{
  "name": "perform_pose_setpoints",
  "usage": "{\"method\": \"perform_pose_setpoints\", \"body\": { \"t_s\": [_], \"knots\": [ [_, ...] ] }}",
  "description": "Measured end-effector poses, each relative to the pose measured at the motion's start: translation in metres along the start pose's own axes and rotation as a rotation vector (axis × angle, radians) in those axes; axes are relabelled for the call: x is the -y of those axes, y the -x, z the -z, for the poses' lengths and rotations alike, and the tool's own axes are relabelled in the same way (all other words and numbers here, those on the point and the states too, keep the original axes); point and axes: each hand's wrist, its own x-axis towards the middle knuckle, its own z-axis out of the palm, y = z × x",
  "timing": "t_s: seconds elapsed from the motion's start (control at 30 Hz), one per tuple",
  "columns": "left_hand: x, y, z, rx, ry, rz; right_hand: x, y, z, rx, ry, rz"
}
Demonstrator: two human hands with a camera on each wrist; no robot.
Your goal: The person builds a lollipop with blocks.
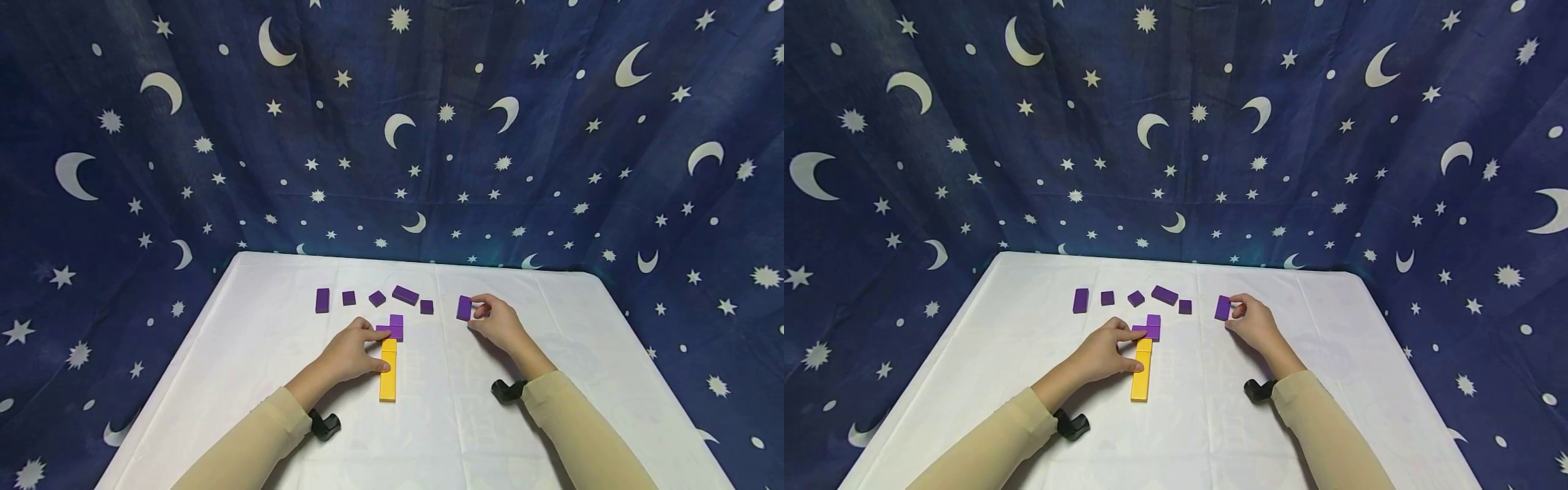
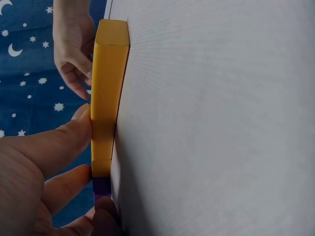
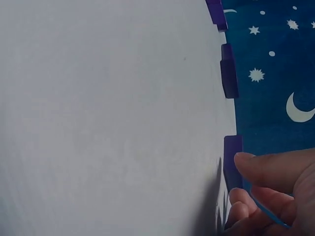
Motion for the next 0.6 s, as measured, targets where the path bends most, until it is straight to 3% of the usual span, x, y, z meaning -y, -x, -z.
{"method": "perform_pose_setpoints", "body": {
  "t_s": [0.3, 0.6],
  "knots": [
    [-0.001, 0.0, 0.0, 0.003, 0.007, 0.009, -0.004, -0.009, 0.002, 0.01, -0.007, -0.037],
    [-0.001, 0.0, 0.0, -0.001, 0.008, 0.006, -0.002, -0.013, 0.005, 0.057, -0.028, -0.023]
  ]
}}
